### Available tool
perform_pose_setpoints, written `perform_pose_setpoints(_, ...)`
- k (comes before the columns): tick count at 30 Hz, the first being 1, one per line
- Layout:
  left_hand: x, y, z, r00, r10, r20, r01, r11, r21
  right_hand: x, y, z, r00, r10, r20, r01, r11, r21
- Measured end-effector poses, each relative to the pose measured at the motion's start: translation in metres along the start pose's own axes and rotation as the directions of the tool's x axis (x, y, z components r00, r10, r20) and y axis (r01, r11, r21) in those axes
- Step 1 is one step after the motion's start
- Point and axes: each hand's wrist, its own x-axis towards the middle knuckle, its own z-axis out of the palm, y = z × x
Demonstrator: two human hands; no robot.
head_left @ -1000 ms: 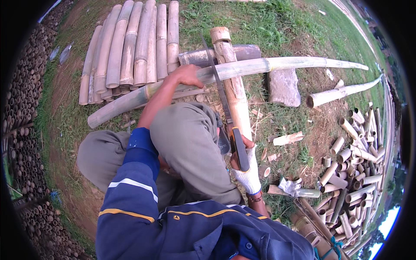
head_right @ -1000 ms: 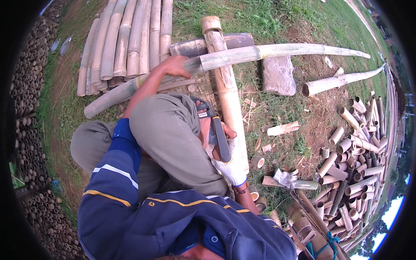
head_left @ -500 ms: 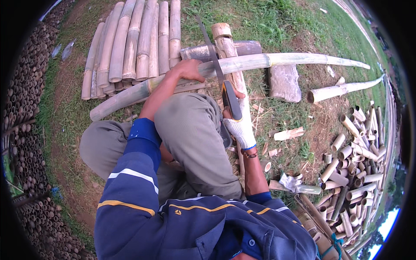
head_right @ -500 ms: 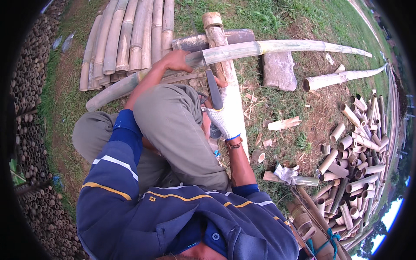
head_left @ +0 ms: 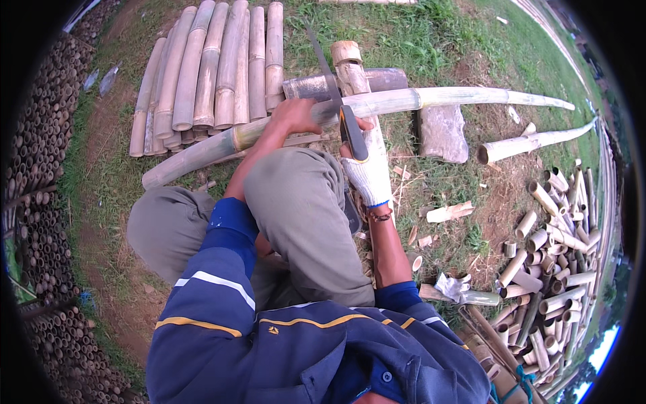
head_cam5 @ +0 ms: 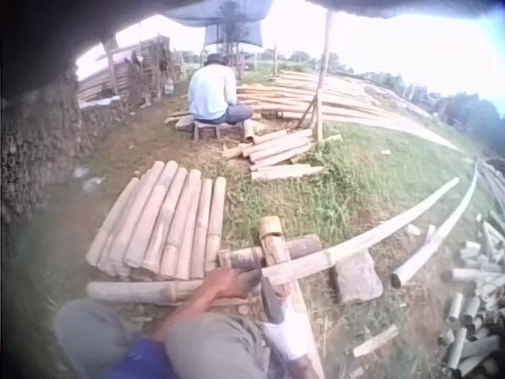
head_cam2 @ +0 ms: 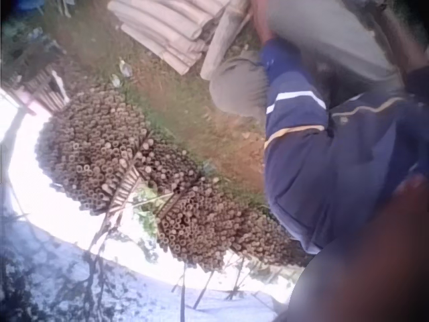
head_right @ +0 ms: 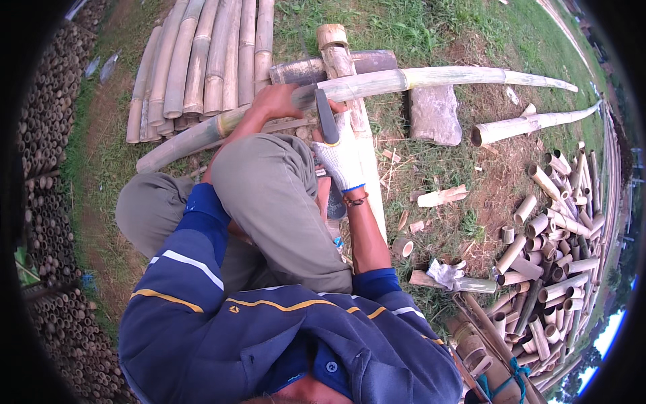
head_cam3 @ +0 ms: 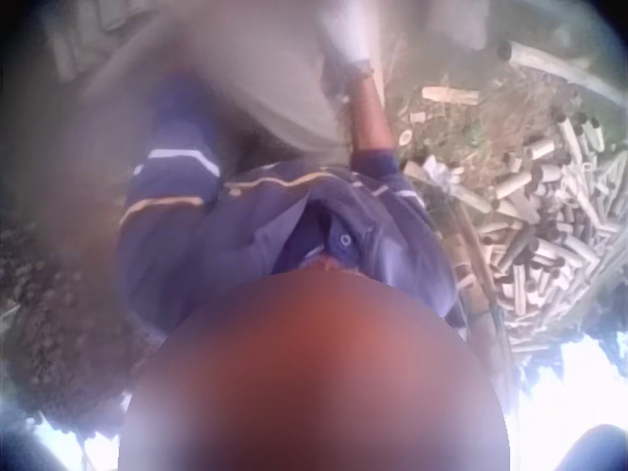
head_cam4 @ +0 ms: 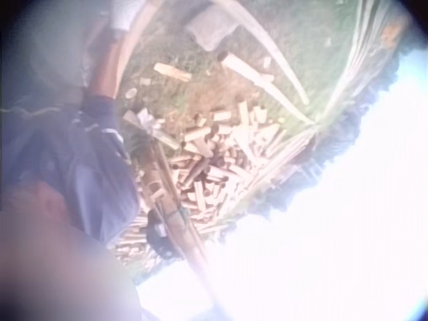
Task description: The person sits on the ground and uses a hand saw to cut long bamboo poles into shorter sections. They position each pole on a wooden support, saw through it, and then place the cut pieces into a nearby stack.
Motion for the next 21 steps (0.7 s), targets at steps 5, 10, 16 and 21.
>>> perform_pose_setpoints(5, -0.001, -0.012, -0.001, 0.999, 0.052, 0.002, -0.052, 0.998, -0.024, -0.034, 0.036, -0.015, 0.997, -0.064, 0.041, 0.069, 0.989, -0.131)
perform_pose_setpoints(10, 0.001, -0.019, 0.001, 0.999, 0.039, 0.007, -0.039, 0.999, -0.008, -0.196, 0.035, -0.046, 0.993, 0.115, -0.019, -0.116, 0.993, -0.015)
perform_pose_setpoints(16, -0.006, 0.008, -0.006, 1.000, 0.010, -0.004, -0.010, 1.000, -0.024, -0.042, 0.033, -0.003, 0.998, -0.040, -0.041, 0.036, 0.995, -0.094)
perform_pose_setpoints(21, 0.009, -0.017, -0.009, 0.995, 0.077, 0.057, -0.075, 0.996, -0.037, -0.009, 0.029, -0.007, 0.998, 0.010, 0.061, -0.006, 0.998, -0.061)
